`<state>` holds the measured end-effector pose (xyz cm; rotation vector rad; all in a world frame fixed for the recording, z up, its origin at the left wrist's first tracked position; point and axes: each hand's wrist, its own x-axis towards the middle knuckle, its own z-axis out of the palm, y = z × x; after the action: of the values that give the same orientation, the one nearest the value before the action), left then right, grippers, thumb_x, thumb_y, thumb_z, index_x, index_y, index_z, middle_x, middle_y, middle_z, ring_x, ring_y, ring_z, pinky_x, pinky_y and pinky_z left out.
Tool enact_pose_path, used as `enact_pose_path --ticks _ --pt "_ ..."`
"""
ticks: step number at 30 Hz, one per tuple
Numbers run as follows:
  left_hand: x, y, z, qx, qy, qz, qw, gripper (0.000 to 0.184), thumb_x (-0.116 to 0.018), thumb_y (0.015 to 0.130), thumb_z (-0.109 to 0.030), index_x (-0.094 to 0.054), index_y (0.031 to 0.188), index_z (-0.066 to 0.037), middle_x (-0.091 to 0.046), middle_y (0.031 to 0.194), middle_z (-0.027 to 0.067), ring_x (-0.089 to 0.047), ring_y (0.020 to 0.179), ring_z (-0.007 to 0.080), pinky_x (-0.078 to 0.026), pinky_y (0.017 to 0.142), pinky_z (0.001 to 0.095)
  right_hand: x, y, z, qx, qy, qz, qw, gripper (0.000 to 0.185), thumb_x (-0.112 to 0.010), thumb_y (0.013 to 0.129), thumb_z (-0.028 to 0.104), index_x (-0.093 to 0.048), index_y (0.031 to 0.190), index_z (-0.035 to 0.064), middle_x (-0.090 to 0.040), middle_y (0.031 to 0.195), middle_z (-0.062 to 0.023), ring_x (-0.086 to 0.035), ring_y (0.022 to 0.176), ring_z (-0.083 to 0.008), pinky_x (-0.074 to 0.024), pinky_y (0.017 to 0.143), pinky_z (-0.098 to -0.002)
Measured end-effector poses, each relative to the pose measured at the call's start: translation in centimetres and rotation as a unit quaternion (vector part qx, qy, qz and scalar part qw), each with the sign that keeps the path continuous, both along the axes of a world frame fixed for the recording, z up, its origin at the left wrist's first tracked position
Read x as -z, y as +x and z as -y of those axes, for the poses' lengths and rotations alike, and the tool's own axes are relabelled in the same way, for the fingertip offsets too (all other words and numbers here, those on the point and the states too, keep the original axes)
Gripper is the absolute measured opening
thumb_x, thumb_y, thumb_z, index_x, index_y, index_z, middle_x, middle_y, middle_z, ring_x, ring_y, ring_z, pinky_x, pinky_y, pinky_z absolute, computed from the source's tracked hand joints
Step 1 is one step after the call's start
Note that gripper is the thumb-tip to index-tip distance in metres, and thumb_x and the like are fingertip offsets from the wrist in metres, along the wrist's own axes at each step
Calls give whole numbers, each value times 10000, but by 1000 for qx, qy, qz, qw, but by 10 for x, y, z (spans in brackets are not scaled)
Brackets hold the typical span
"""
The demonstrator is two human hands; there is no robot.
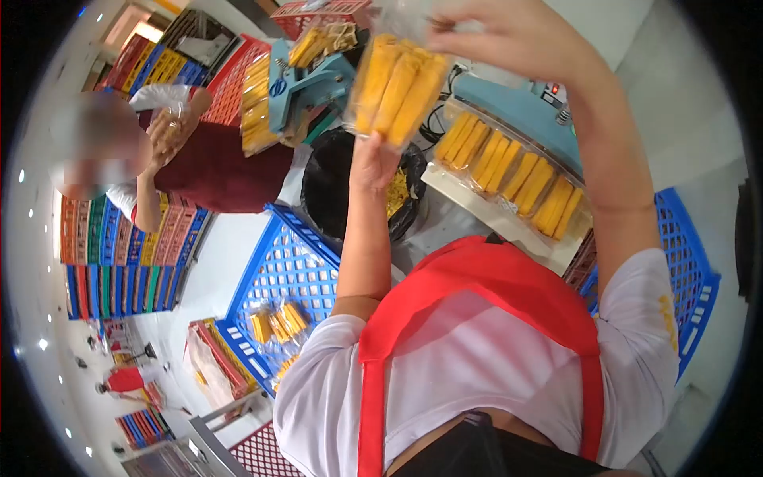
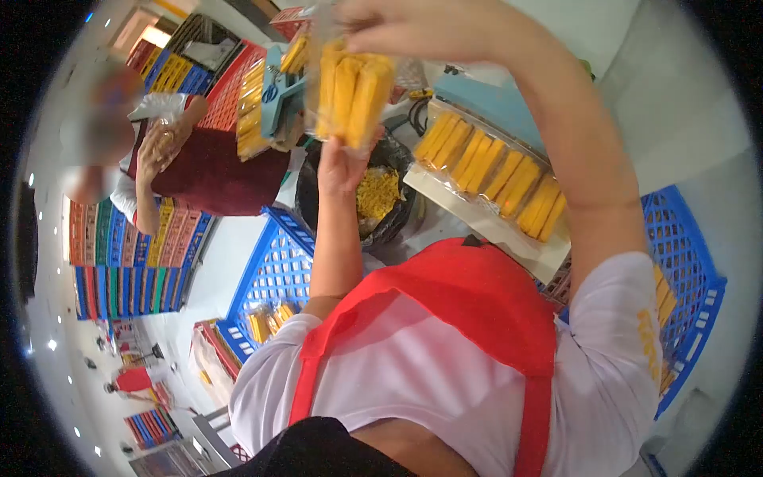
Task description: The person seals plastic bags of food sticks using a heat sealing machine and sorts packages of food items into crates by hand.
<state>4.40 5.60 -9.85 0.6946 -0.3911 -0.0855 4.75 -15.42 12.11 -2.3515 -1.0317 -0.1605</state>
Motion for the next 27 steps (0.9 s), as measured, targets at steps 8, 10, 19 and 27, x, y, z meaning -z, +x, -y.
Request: enact_pose_path --ticks 8,10,19,27 --pt "-27 2 28 30 290 61 955 1060 -716 596 -254 30 1339 -133 -203 1343 143 -128 1270 252 -121 999 428 -35 16 -17 -194 -245 -2 950 162 -542 644 109 -584 709 -33 -546 615 -171 -517 554 -249 -411 536 -331" --pt "-32 4 52 44 215 102 970 1037 -724 592 -219 -10 1334 -95 -244 1323 138 -186 1253 246 -154 998 393 -30 18 -19 -196 -234 7 952 158 -546 639 108 -584 703 -31 -551 615 -165 -521 555 -248 -414 538 -331" --pt "-16 -10 64 -23 66 -19 997 604 -624 718 -190 -306 1214 -53 -478 1113 92 -490 1019 223 -408 858 366 90 21 27 12 229 70 971 330 -546 794 157 -487 1093 30 -520 1082 -65 -467 1012 -155 -363 856 -265" --pt "1 34 71 -157 575 325 734 597 -630 683 -84 -308 1181 -10 -474 1089 154 -459 1046 215 -378 862 331 208 -11 25 84 392 -208 892 496 -508 818 188 -312 1225 -20 -469 1142 -134 -452 1048 -208 -328 905 -311"
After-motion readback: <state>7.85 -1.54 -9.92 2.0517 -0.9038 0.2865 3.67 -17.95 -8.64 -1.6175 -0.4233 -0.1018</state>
